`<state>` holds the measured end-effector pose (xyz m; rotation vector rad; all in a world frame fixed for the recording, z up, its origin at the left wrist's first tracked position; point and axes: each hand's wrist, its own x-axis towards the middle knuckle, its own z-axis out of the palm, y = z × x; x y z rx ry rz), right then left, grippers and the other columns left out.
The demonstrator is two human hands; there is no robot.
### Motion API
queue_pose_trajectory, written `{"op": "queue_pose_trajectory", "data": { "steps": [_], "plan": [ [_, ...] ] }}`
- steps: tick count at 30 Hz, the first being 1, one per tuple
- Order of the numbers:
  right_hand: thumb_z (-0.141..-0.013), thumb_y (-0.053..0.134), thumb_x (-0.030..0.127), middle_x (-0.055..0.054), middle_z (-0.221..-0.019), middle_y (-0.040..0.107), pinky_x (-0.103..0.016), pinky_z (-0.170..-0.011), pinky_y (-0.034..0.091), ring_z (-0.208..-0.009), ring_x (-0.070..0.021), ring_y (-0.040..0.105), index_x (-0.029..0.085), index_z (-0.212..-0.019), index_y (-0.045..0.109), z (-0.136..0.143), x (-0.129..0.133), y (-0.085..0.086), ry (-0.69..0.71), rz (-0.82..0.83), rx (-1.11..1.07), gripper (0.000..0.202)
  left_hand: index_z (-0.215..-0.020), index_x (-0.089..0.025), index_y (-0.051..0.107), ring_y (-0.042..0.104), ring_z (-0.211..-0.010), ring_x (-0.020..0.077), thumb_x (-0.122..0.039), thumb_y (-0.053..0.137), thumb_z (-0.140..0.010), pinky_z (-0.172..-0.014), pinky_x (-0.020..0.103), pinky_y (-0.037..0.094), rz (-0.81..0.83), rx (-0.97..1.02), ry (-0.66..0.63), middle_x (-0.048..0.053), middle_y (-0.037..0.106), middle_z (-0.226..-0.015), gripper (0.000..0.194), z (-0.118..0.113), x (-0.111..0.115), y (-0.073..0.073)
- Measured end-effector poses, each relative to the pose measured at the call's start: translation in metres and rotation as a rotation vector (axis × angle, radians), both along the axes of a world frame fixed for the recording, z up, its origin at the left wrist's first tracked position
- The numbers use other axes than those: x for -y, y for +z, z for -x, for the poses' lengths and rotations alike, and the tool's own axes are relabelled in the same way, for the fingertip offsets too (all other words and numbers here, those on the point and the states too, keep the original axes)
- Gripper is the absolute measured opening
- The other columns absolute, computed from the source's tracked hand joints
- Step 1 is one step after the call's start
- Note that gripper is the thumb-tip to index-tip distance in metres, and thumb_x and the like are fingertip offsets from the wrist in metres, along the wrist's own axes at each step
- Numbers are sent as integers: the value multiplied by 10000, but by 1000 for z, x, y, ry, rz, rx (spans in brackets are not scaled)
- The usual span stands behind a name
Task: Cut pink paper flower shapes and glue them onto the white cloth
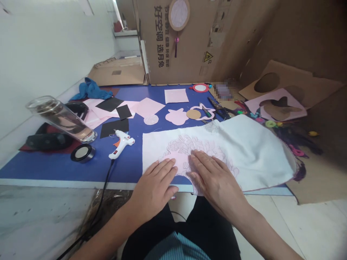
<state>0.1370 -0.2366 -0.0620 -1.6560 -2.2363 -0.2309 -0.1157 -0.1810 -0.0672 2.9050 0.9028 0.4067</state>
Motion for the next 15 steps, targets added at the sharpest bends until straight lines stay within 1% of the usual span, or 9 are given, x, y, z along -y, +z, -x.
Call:
{"op": "queue_pose_trajectory", "data": {
  "steps": [4, 7, 10, 15],
  "plan": [
    [-1180, 416, 306, -175, -1651, 591, -586, -1174, 546, -1492, -340, 610, 114, -1572, 600, 13, 1, 3, 55, -5, -2, 473, -1561, -179, 555, 517, -1574, 288, -382, 500, -1150, -1303, 552, 433, 4, 6, 5, 132, 558, -1684, 461, 0, 0, 0],
    [-1183, 415, 320, -150, -1658, 586, -566, -1190, 545, -1499, -315, 605, 116, -1594, 582, 23, 1, 3, 116, 0, -15, 489, -1580, -160, 535, 521, -1569, 292, -370, 492, -1148, -1307, 555, 427, 7, 11, 5, 146, 565, -1676, 483, -1, 1, 0],
    [-1184, 423, 349, -134, -1659, 585, -545, -1205, 539, -1504, -301, 602, 131, -1601, 583, 27, 0, -1, 134, 8, -25, 497, -1587, -154, 529, 522, -1567, 295, -359, 511, -1135, -1313, 562, 422, 14, 16, 8, 151, 565, -1675, 496, -1, 1, -1],
    [-1173, 452, 332, -125, -1648, 596, -556, -1197, 549, -1494, -302, 614, 147, -1574, 619, 25, -2, -10, 133, 11, -27, 472, -1597, -163, 522, 523, -1566, 293, -339, 529, -1121, -1317, 552, 421, 15, 32, 4, 146, 571, -1671, 507, 0, 1, -2]
  ]
}}
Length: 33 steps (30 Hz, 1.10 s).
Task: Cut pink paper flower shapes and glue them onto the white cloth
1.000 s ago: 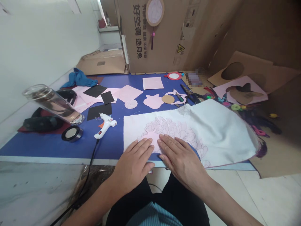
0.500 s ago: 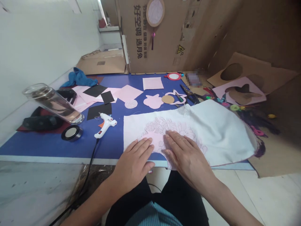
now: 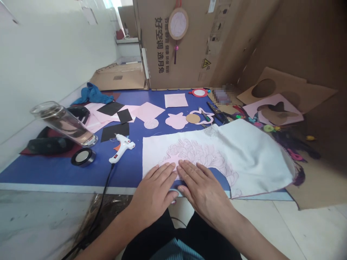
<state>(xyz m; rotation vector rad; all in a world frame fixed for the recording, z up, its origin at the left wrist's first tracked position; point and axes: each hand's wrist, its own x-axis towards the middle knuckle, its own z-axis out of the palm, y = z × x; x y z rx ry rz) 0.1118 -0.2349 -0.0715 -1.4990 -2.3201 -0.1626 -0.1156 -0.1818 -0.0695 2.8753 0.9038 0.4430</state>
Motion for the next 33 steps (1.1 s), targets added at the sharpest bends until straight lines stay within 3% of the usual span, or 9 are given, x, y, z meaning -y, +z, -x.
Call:
{"op": "queue_pose_trajectory", "data": {
  "steps": [7, 33],
  "plan": [
    [-1180, 435, 336, -133, -1649, 588, -564, -1209, 551, -1512, -293, 596, 102, -1564, 617, 2, 2, -3, -9, -17, 3, 485, -1595, -140, 517, 536, -1557, 297, -328, 501, -1131, -1297, 557, 449, -27, -13, -16, 154, 570, -1670, 501, 1, -2, 2],
    [-1175, 442, 319, -130, -1647, 587, -567, -1222, 545, -1509, -291, 600, 110, -1558, 628, 6, -3, -1, -31, 3, -17, 475, -1600, -168, 526, 574, -1525, 292, -315, 485, -1135, -1258, 545, 502, -78, 13, -60, 139, 588, -1656, 489, 7, -14, 0]
  ]
}}
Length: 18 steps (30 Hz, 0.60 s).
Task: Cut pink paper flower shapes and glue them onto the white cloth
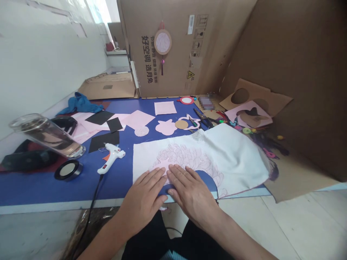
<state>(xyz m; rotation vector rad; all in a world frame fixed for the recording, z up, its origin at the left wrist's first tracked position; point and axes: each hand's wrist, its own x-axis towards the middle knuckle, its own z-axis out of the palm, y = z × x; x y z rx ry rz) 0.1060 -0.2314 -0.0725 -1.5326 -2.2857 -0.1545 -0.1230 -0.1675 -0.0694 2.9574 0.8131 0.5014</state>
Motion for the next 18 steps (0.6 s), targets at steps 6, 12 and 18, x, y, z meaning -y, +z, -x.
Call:
{"op": "queue_pose_trajectory", "data": {
  "steps": [6, 12, 18],
  "plan": [
    [-1166, 484, 327, -138, -1645, 594, -558, -1236, 524, -1507, -298, 602, 123, -1556, 638, 2, -3, -2, -8, 5, -22, 467, -1616, -176, 518, 562, -1537, 289, -288, 528, -1113, -1278, 535, 480, 34, 1, -12, 135, 577, -1667, 515, 3, -5, 1],
    [-1173, 456, 330, -135, -1643, 596, -572, -1224, 537, -1501, -299, 607, 107, -1554, 635, 1, -3, -3, -4, -6, -19, 477, -1630, -192, 505, 551, -1548, 288, -294, 549, -1106, -1283, 537, 477, 59, -3, -24, 127, 561, -1683, 535, 5, -6, 3],
    [-1183, 415, 330, -127, -1649, 588, -551, -1216, 551, -1506, -284, 604, 107, -1546, 640, -1, -1, -4, 3, -33, 8, 482, -1615, -171, 511, 534, -1562, 281, -293, 543, -1111, -1296, 535, 461, 46, -8, -18, 136, 553, -1688, 520, 4, -4, 1]
  ]
}}
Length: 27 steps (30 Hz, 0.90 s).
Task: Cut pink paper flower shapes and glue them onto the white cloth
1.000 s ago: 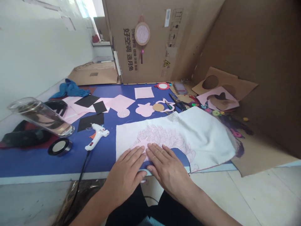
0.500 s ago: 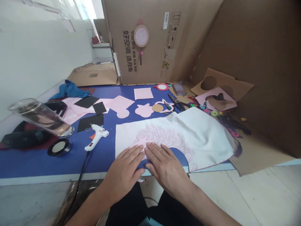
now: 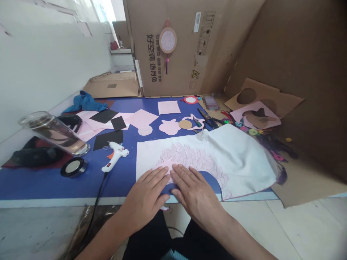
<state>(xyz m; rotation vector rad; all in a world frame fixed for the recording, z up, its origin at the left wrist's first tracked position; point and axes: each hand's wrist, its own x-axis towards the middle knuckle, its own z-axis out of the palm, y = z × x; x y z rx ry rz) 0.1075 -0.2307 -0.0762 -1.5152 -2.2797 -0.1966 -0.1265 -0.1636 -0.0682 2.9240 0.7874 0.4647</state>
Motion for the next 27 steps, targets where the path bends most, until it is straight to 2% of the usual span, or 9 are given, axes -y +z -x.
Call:
{"op": "queue_pose_trajectory", "data": {
  "steps": [13, 20, 27],
  "plan": [
    [-1169, 451, 319, -125, -1657, 582, -544, -1229, 541, -1517, -283, 592, 110, -1556, 633, -2, 2, -1, 0, 0, 2, 476, -1677, -198, 448, 511, -1582, 273, -296, 537, -1115, -1297, 522, 462, 2, -2, 11, 119, 525, -1711, 577, 2, 1, -1],
    [-1167, 455, 313, -125, -1663, 573, -535, -1245, 523, -1522, -279, 587, 120, -1562, 629, -2, 3, -1, -12, 9, -2, 473, -1649, -180, 486, 493, -1595, 276, -356, 535, -1136, -1304, 513, 454, -23, -22, 24, 121, 517, -1717, 545, 7, 6, 0],
    [-1164, 457, 305, -134, -1652, 587, -549, -1219, 544, -1503, -291, 606, 113, -1558, 630, -2, 4, -3, -3, -7, 0, 471, -1670, -216, 464, 446, -1625, 274, -349, 535, -1137, -1321, 525, 433, 39, -20, 51, 108, 492, -1737, 554, 13, 12, 2]
  ]
}}
